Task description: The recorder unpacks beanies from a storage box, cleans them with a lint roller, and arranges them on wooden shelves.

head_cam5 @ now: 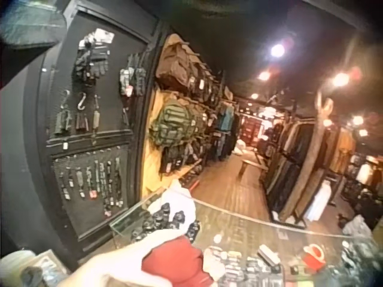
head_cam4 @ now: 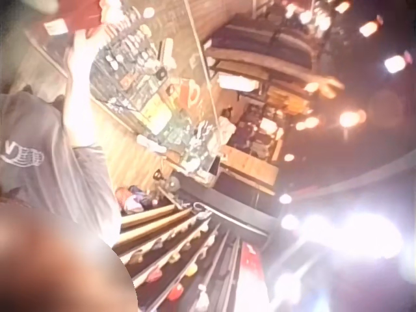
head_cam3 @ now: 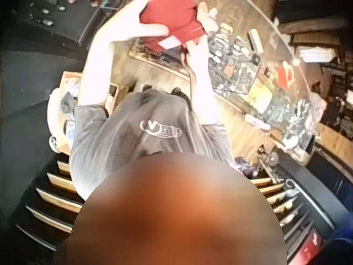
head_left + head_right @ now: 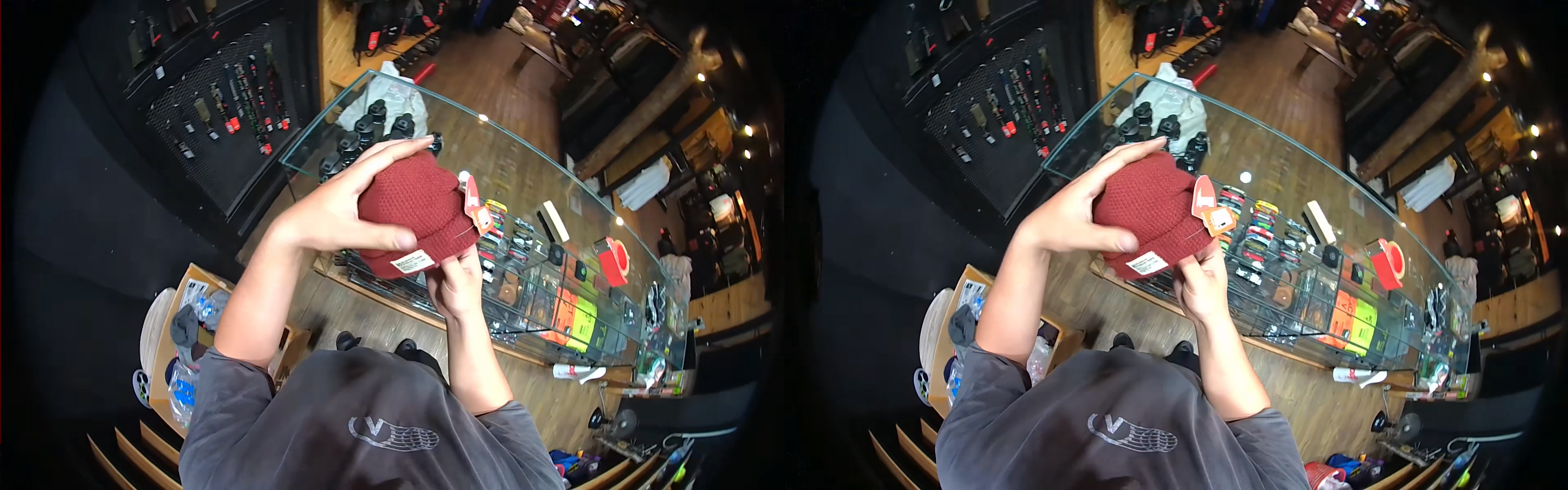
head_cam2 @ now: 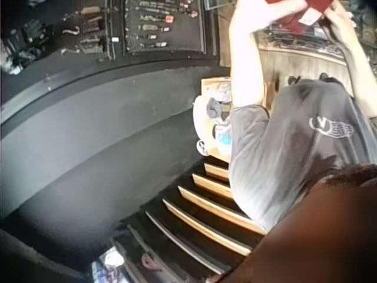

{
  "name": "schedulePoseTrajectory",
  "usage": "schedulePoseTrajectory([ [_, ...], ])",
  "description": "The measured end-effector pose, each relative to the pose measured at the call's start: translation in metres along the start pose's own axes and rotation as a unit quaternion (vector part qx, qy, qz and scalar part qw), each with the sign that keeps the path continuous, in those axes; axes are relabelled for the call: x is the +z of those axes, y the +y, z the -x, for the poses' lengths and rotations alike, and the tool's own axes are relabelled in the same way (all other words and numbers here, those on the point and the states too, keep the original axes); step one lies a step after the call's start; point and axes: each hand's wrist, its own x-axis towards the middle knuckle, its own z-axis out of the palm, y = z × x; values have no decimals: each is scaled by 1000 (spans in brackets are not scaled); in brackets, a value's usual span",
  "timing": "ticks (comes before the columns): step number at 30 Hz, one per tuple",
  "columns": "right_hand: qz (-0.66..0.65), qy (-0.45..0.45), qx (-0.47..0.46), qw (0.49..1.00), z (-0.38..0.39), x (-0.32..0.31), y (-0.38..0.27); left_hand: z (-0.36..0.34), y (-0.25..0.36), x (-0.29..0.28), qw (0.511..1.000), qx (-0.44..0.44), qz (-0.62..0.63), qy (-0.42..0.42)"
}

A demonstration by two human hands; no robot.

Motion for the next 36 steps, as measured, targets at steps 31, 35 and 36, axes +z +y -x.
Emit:
schedulePoseTrajectory([
  [31,561,-126,-107,811,-143,-111,-126,-133,-120,32,983,-122,-132,-27],
  [35,513,-175,-73,837,-181,-97,-112,-122,-122,45,976,-101,-188,40],
  [36,560,-184,-112,800,-186,-96,-111,-120,-122,48,973,-78,-210,63],
])
